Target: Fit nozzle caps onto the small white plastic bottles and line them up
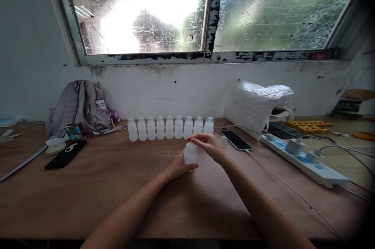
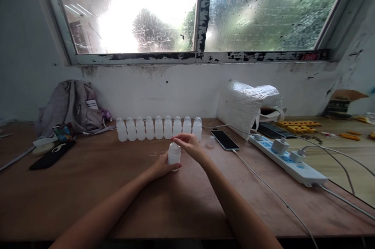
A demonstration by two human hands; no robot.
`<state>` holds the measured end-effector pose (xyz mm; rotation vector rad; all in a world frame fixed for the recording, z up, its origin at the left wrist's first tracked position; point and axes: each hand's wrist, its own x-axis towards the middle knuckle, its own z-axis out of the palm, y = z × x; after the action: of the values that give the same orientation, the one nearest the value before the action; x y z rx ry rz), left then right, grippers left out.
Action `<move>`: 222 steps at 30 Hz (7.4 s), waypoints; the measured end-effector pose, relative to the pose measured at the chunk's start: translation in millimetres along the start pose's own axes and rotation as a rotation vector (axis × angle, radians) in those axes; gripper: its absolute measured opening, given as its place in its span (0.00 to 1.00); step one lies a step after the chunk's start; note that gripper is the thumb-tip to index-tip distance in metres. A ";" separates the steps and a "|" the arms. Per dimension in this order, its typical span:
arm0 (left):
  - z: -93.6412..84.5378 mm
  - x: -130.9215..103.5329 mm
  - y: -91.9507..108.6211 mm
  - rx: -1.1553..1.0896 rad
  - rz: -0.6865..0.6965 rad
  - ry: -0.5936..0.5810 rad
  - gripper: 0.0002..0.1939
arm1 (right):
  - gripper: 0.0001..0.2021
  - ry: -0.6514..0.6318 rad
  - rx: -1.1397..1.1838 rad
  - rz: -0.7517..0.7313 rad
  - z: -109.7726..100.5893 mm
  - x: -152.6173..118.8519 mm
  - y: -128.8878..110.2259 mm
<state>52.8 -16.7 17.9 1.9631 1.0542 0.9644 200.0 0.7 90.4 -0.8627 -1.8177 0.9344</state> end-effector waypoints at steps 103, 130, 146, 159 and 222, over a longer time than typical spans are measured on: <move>-61.7 -1.6 -27.1 0.690 0.255 0.131 0.18 | 0.14 0.401 -0.104 0.032 24.4 -0.7 88.7; -60.1 -5.3 -15.7 0.635 0.314 0.013 0.18 | 0.22 0.172 0.403 0.299 21.4 3.3 86.4; -47.9 -7.1 -13.5 0.729 0.439 -0.044 0.20 | 0.26 -0.140 0.672 0.545 11.5 -2.4 69.0; -46.4 -7.4 -14.5 0.739 0.458 -0.040 0.20 | 0.26 -0.181 0.698 0.547 13.4 -0.2 79.4; -39.2 -5.8 -8.3 0.276 0.178 0.041 0.16 | 0.22 0.350 -0.214 -0.038 19.1 -7.9 69.5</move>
<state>14.4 -9.4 28.2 2.3035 1.0978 1.0005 197.5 22.3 21.2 -1.0485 -1.6377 0.5303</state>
